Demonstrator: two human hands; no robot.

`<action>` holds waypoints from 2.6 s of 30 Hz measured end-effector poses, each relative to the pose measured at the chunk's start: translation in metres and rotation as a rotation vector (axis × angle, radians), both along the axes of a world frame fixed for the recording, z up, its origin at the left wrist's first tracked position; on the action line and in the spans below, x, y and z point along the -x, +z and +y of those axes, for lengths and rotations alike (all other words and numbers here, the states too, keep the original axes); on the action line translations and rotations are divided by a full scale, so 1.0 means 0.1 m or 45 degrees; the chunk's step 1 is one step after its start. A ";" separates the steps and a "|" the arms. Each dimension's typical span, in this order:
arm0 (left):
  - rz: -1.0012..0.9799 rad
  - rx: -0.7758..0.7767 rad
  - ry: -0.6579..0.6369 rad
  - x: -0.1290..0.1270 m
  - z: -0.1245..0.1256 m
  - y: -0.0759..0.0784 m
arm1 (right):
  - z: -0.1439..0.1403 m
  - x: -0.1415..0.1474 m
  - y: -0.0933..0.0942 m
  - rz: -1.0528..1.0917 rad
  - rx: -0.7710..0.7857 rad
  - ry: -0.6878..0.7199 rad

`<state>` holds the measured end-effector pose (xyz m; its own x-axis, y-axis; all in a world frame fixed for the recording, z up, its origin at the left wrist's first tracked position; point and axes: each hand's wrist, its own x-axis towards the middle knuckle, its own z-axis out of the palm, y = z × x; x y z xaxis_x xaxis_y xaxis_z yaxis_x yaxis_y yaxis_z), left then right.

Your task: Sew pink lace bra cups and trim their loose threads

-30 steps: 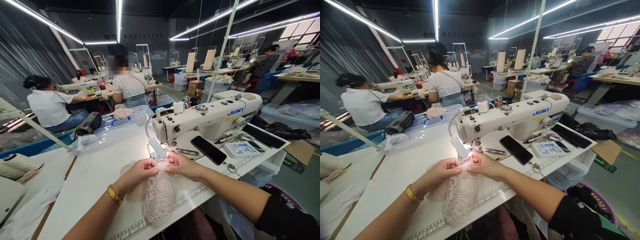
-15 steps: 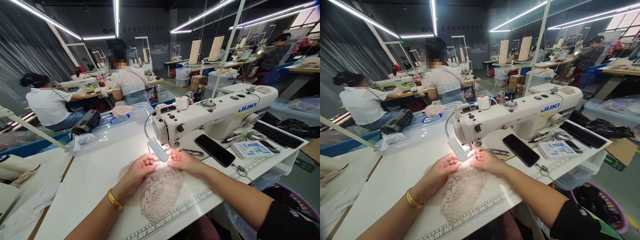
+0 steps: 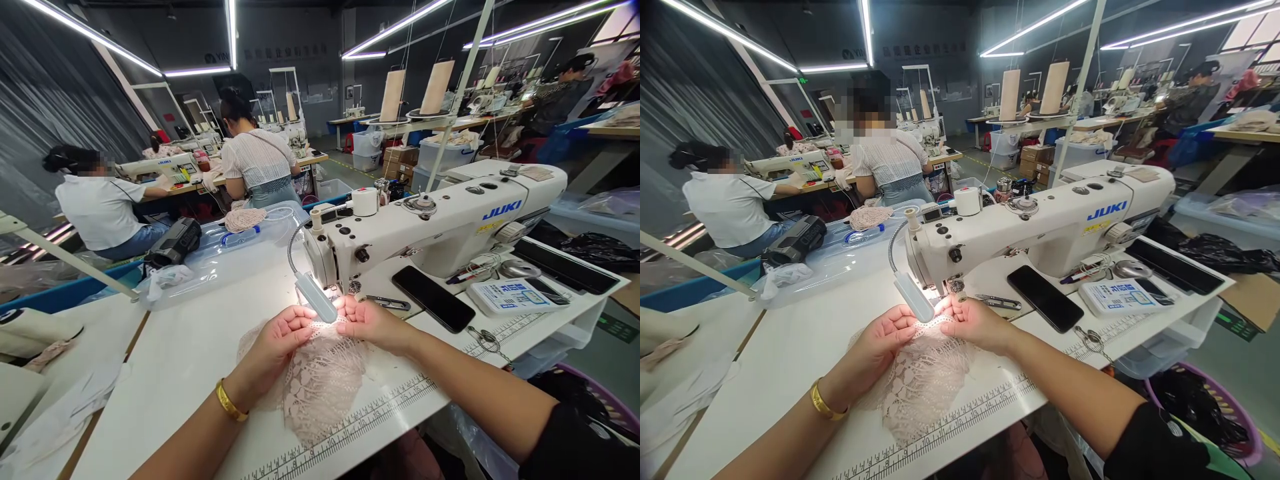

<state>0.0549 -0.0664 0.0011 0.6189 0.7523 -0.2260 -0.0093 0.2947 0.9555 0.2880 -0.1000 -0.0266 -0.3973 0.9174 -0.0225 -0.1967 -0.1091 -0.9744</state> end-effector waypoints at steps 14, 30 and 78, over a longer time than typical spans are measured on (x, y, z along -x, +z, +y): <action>0.017 -0.025 -0.014 0.01 -0.04 0.09 | 0.01 -0.01 -0.04 0.025 -0.023 0.044; 1.162 -0.976 0.152 0.85 0.06 0.46 | -0.12 0.06 -0.15 -0.619 -0.526 0.040; 0.087 0.040 0.056 -0.05 -0.04 0.02 | -0.04 0.07 -0.14 -0.132 -0.075 -0.013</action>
<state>0.0602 -0.0700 0.0032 0.5674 0.7704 -0.2905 0.0421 0.3252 0.9447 0.2814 -0.1040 -0.0402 -0.3859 0.9225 -0.0092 -0.0952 -0.0497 -0.9942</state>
